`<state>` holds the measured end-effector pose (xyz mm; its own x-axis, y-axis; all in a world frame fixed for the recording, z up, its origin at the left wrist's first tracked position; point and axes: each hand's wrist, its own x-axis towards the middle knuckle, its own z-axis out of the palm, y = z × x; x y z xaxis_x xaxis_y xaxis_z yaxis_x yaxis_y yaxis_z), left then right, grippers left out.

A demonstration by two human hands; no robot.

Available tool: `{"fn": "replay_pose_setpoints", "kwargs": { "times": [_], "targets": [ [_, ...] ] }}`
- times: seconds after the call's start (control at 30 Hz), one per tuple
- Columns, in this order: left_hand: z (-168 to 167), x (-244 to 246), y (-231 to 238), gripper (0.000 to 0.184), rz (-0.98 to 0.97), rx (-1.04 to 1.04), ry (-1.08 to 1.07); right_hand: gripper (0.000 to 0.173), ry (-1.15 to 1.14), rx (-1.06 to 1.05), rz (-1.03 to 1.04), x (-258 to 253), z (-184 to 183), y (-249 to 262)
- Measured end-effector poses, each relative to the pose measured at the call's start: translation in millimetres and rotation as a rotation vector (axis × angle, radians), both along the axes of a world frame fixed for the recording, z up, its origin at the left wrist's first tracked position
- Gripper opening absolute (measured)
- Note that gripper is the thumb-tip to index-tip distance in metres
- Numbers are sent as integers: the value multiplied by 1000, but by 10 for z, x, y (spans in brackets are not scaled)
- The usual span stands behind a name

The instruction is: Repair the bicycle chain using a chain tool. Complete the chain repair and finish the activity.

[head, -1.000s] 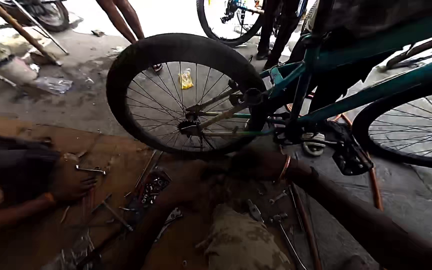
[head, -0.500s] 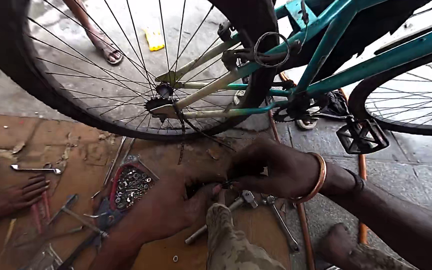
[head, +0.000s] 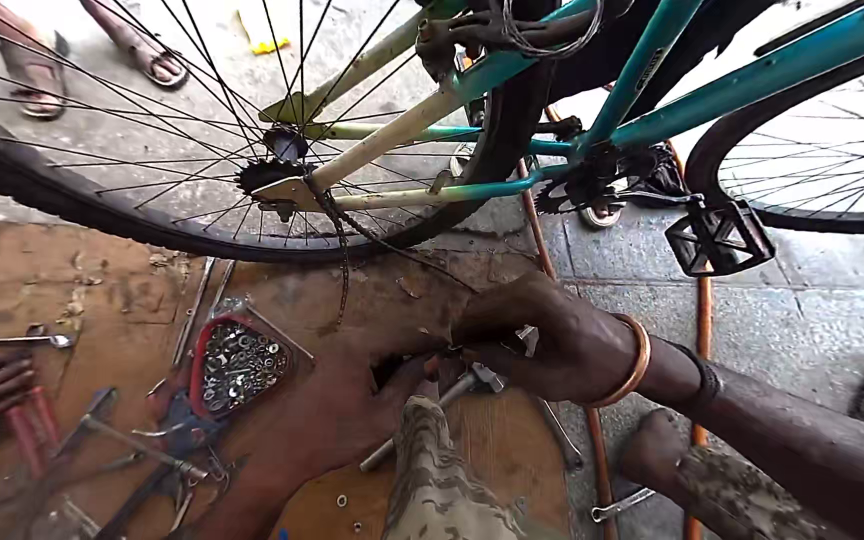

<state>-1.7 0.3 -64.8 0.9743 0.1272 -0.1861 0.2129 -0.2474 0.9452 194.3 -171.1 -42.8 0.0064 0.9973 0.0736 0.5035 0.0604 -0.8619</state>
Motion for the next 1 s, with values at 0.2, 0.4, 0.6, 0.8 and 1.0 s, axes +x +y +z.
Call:
{"fn": "replay_pose_setpoints", "kwargs": {
  "times": [0.2,0.4,0.6,0.8,1.0],
  "targets": [
    [-36,31,-13,22,-7,8,-41,10,-101,57,-2,-7,-22,11],
    [-115,59,-29,21,-45,45,-60,12,-111,44,-26,-29,-139,-71],
    [-239,114,-94,22,-70,154,-91,13,-103,43,-94,-56,-306,-190],
    [-845,266,-301,27,-257,250,-57,17,-338,2,-171,-175,-850,-628],
    [-1795,487,-734,24,-440,225,-176,18,-415,-60,-415,-504,-1816,-1338]
  ]
}}
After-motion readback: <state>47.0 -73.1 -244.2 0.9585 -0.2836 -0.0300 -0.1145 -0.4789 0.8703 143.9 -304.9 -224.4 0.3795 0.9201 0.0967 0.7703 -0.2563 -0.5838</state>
